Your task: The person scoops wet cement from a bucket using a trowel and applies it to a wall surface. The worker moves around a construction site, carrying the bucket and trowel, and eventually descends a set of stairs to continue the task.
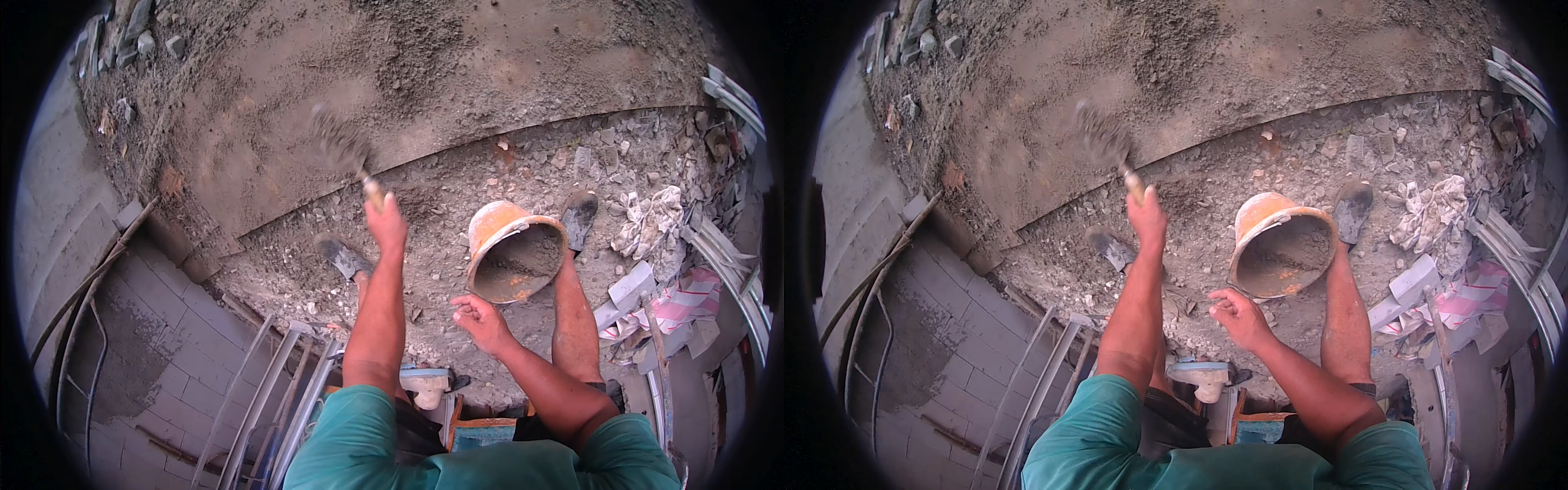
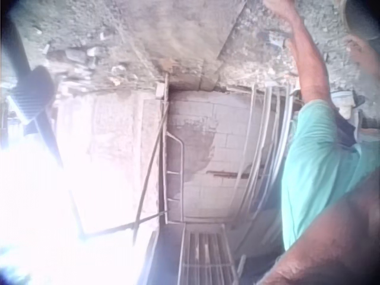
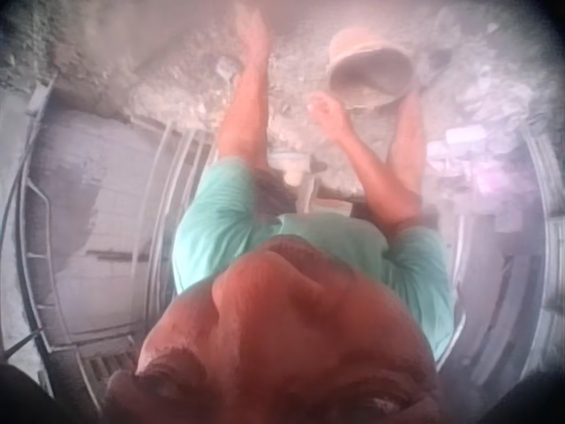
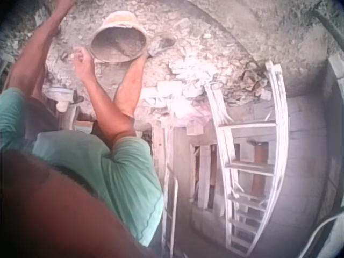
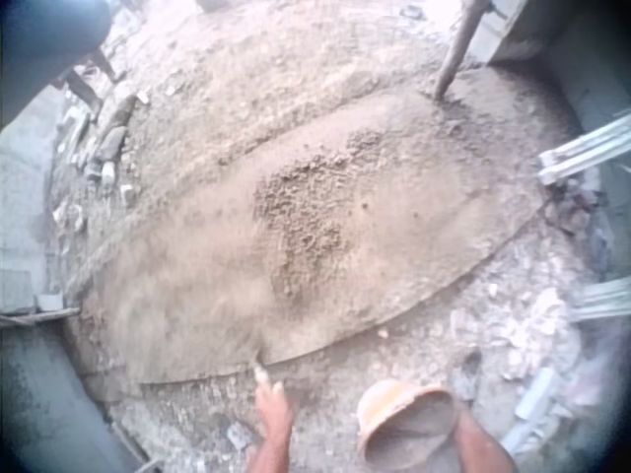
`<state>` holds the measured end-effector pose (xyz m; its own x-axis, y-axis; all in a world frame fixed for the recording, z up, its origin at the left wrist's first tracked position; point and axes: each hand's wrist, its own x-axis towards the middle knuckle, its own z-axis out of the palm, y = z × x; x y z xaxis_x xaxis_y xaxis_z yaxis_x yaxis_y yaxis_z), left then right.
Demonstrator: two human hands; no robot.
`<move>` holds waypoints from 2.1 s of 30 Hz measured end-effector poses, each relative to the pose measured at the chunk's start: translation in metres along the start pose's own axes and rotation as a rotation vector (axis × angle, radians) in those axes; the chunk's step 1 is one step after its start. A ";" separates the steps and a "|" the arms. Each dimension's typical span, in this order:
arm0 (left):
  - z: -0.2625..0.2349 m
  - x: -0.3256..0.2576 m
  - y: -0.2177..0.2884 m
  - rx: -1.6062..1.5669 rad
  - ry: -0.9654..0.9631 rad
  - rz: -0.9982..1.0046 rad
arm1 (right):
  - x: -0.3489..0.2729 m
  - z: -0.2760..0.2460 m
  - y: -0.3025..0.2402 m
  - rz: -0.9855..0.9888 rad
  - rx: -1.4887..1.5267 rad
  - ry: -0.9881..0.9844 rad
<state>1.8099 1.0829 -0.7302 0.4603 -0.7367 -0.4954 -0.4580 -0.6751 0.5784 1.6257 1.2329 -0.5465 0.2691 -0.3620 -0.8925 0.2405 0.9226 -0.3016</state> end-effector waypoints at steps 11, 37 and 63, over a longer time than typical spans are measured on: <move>-0.006 -0.025 0.000 0.254 0.061 -0.209 | -0.003 -0.010 0.000 -0.095 0.006 0.079; 0.029 -0.391 0.125 0.136 -0.880 0.003 | -0.017 -0.428 -0.120 -0.168 -0.249 1.159; 0.047 -0.390 0.103 0.092 -1.128 -0.280 | 0.083 -0.494 -0.283 -0.172 -0.852 0.914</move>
<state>1.5472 1.2990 -0.5078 -0.3622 -0.1470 -0.9204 -0.5220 -0.7861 0.3310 1.1192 1.0081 -0.7008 -0.5295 -0.5755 -0.6233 -0.5596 0.7891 -0.2532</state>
